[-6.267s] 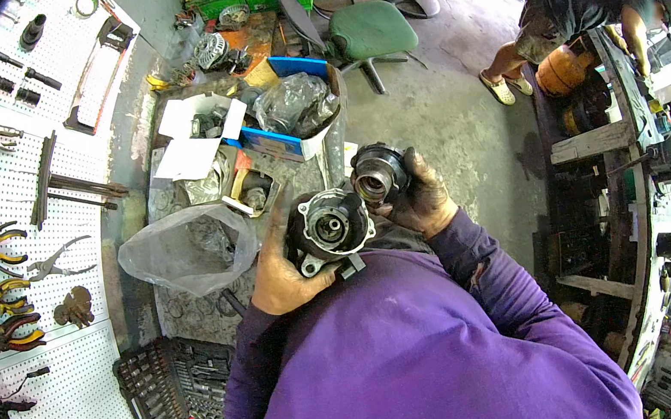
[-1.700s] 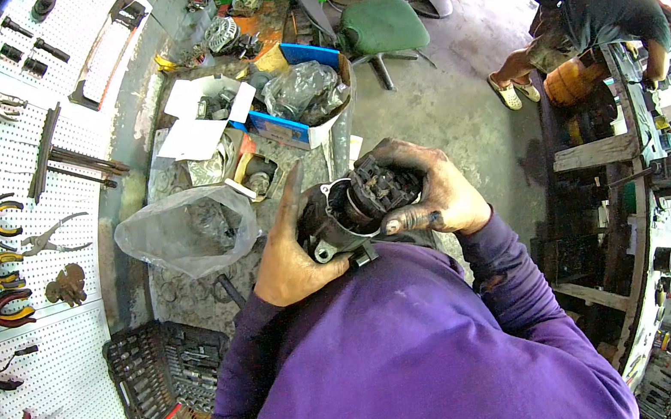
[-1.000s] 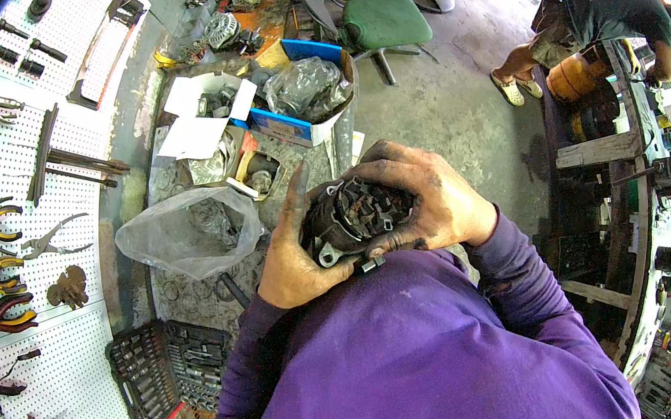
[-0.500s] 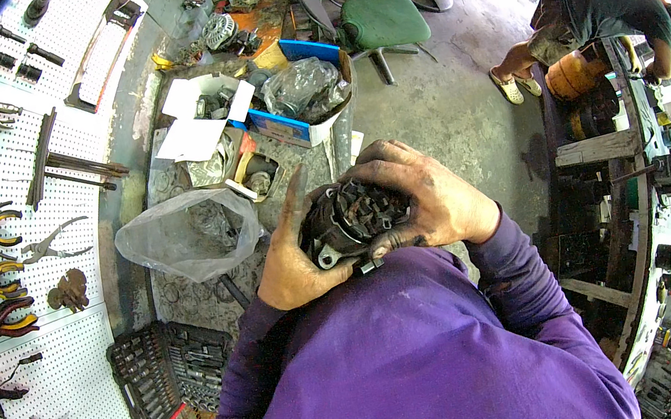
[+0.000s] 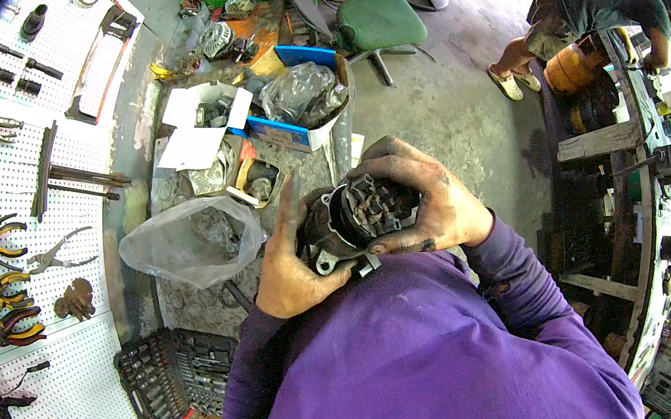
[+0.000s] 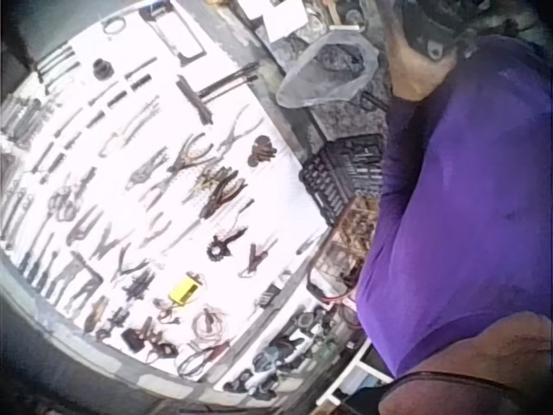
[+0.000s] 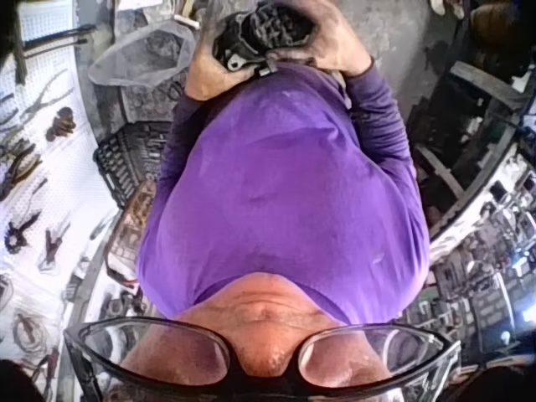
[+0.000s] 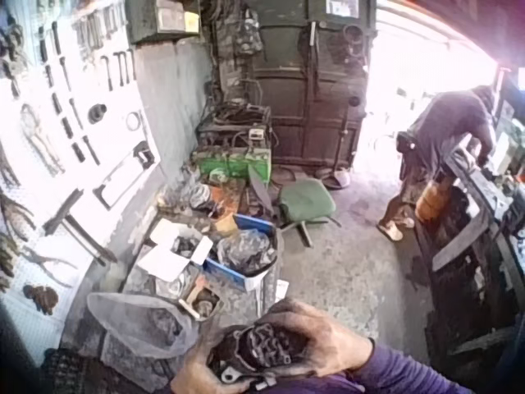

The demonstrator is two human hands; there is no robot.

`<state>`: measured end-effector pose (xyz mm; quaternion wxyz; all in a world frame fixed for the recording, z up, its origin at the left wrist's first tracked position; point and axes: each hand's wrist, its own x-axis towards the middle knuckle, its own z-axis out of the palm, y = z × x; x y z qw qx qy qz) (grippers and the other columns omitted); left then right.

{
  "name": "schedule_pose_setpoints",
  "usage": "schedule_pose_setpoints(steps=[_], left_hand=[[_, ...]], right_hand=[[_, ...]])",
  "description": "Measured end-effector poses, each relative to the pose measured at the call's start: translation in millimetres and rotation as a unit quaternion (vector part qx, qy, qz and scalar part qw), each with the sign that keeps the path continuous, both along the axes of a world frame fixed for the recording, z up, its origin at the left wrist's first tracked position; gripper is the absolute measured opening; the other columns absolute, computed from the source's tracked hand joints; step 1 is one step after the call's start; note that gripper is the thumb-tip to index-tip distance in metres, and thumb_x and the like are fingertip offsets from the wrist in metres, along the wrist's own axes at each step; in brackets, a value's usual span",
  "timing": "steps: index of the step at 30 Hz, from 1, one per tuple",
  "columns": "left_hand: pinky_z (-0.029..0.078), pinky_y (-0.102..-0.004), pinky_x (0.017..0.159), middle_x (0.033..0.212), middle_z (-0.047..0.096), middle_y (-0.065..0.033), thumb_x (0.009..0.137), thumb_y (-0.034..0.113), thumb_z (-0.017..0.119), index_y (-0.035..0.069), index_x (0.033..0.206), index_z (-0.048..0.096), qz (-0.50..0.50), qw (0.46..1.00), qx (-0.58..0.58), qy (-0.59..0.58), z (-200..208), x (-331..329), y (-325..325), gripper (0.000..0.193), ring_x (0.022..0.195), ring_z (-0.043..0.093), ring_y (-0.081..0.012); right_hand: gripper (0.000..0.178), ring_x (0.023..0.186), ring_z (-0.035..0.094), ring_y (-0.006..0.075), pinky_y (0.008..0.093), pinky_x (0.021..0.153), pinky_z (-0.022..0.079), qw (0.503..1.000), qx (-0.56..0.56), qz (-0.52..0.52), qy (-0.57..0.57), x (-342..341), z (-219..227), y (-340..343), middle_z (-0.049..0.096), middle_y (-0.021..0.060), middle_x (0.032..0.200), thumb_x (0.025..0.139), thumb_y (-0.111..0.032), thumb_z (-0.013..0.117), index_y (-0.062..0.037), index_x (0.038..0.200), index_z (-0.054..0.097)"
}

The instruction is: The person holds a cylindrical metal housing and repeatedly inserts and removes a smaller cylindrical component with internal gears. They rotate the assembly to view different angles and compare it with another similar housing. The person continues to manipulate the parts without using tools.

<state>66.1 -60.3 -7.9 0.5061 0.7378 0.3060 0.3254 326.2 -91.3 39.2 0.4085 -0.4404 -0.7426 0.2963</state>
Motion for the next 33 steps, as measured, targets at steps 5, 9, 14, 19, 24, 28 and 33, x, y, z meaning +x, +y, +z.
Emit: schedule_pose_setpoints(steps=[5, 9, 14, 19, 24, 28, 33], left_hand=[[0.050, -0.0443, 0.111, 0.146, 0.058, -0.0238, 0.066, 0.013, 0.095, 0.008, 0.169, 0.010, 0.001, 0.999, 0.037, 0.022, 9.2, -1.3, -0.7, 0.134, 0.132, 0.061, -0.0349], [0.047, -0.0451, 0.114, 0.148, 0.054, -0.0230, 0.064, 0.006, 0.095, 0.010, 0.169, 0.007, -0.006, 0.999, 0.022, 0.024, 14.3, -1.5, -3.6, 0.137, 0.136, 0.057, -0.0336], [0.046, -0.0451, 0.115, 0.150, 0.052, -0.0231, 0.065, 0.002, 0.094, 0.009, 0.169, 0.004, -0.011, 1.000, 0.024, 0.015, 12.9, -2.0, -4.8, 0.137, 0.137, 0.056, -0.0342], [0.052, -0.0439, 0.108, 0.143, 0.060, -0.0244, 0.066, 0.010, 0.094, 0.009, 0.169, 0.011, 0.019, 0.999, 0.049, -0.007, 10.3, -0.5, -6.5, 0.132, 0.129, 0.064, -0.0354], [0.051, -0.0438, 0.109, 0.144, 0.059, -0.0247, 0.066, 0.009, 0.094, 0.011, 0.169, 0.010, 0.015, 0.998, 0.059, 0.005, 11.4, -1.2, -6.7, 0.133, 0.130, 0.063, -0.0353], [0.051, -0.0440, 0.109, 0.145, 0.058, -0.0245, 0.065, 0.009, 0.094, 0.011, 0.170, 0.010, 0.021, 0.998, 0.061, 0.008, 9.8, -1.4, -7.0, 0.134, 0.130, 0.063, -0.0352], [0.052, -0.0437, 0.109, 0.145, 0.059, -0.0236, 0.065, 0.008, 0.095, 0.012, 0.170, 0.010, 0.019, 0.999, 0.027, -0.007, 6.2, -1.6, -7.1, 0.134, 0.130, 0.063, -0.0348]], right_hand=[[0.080, 0.119, 0.062, 0.0380, 0.0468, 0.105, 0.049, 0.999, -0.021, -0.013, 0.021, 2.4, -1.4, -5.2, 0.063, 0.0174, 0.122, 0.060, -0.030, 0.098, -0.0027, 0.128, 0.065], [0.081, 0.119, 0.061, 0.0372, 0.0458, 0.106, 0.049, 0.999, -0.027, -0.018, 0.043, 0.1, -6.3, -8.5, 0.063, 0.0172, 0.123, 0.059, -0.030, 0.098, -0.0031, 0.128, 0.065], [0.081, 0.119, 0.063, 0.0339, 0.0438, 0.107, 0.048, 0.995, -0.042, -0.017, 0.091, 2.3, -15.2, -9.0, 0.065, 0.0158, 0.123, 0.060, -0.030, 0.099, -0.0025, 0.129, 0.065], [0.083, 0.118, 0.064, 0.0280, 0.0410, 0.106, 0.048, 0.977, -0.099, -0.020, 0.186, 4.7, -20.8, -10.8, 0.067, 0.0135, 0.124, 0.060, -0.030, 0.099, -0.0015, 0.130, 0.064], [0.085, 0.117, 0.065, 0.0263, 0.0400, 0.106, 0.049, 0.974, -0.092, -0.026, 0.207, 7.4, -24.6, -10.3, 0.067, 0.0131, 0.124, 0.060, -0.029, 0.099, -0.0013, 0.132, 0.063], [0.085, 0.117, 0.065, 0.0265, 0.0401, 0.106, 0.049, 0.963, -0.126, -0.032, 0.237, 11.4, -25.3, -10.9, 0.067, 0.0131, 0.124, 0.060, -0.028, 0.099, -0.0010, 0.132, 0.062], [0.083, 0.119, 0.065, 0.0301, 0.0428, 0.108, 0.048, 0.985, -0.073, -0.023, 0.153, 16.0, -21.5, -8.4, 0.067, 0.0145, 0.125, 0.059, -0.029, 0.099, -0.0015, 0.130, 0.064]])
